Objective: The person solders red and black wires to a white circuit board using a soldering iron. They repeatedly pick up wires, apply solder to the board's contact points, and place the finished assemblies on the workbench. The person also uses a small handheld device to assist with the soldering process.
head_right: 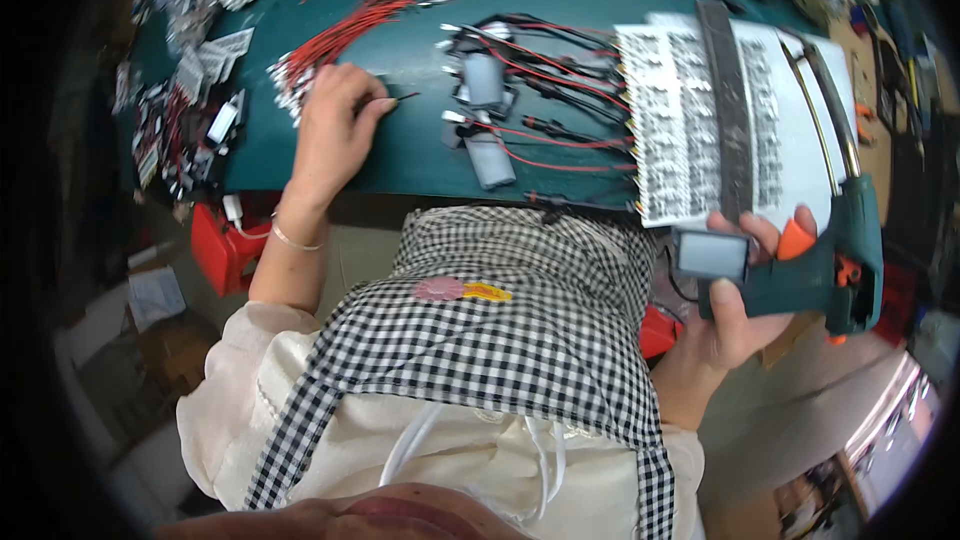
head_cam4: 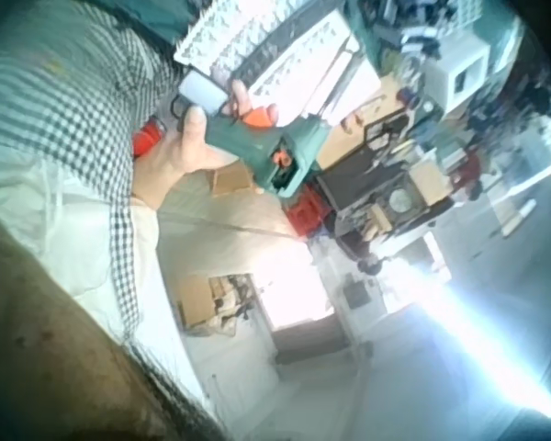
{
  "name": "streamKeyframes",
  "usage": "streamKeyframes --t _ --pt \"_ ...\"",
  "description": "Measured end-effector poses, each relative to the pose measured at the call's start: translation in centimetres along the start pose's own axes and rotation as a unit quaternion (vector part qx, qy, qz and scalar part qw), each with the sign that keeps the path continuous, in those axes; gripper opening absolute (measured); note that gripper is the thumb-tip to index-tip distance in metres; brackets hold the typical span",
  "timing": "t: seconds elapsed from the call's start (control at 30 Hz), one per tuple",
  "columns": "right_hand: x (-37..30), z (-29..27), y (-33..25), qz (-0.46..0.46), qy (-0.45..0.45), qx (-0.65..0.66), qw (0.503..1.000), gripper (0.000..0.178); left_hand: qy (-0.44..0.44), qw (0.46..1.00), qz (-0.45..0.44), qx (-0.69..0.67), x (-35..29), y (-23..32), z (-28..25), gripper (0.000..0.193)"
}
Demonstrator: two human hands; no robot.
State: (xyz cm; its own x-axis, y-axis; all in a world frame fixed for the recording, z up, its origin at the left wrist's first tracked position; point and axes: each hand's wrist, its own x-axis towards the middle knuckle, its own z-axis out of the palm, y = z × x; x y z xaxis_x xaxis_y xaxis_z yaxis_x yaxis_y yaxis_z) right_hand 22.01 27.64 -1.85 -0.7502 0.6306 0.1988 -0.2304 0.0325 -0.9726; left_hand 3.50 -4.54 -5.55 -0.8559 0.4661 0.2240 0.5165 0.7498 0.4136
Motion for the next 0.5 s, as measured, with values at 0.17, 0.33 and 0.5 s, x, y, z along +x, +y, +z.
streamKeyframes --t 0.17,0.33,0.5 --pt "0.1 -0.6 0.0 0.045 0.005 0.042 0.998 0.087 0.008 0.981 -0.109 -0.161 0.7 2.5 -1.6 0.011" --pt "0.1 -0.1 -0.2 0.035 0.008 0.132 0.991 0.085 -0.023 0.970 0.077 -0.230 2.5 9.8 -1.6 0.007" --pt "-0.2 -0.3 0.3 0.038 -0.015 0.181 0.983 0.081 -0.159 0.889 0.150 -0.403 4.2 15.8 -0.3 0.004"
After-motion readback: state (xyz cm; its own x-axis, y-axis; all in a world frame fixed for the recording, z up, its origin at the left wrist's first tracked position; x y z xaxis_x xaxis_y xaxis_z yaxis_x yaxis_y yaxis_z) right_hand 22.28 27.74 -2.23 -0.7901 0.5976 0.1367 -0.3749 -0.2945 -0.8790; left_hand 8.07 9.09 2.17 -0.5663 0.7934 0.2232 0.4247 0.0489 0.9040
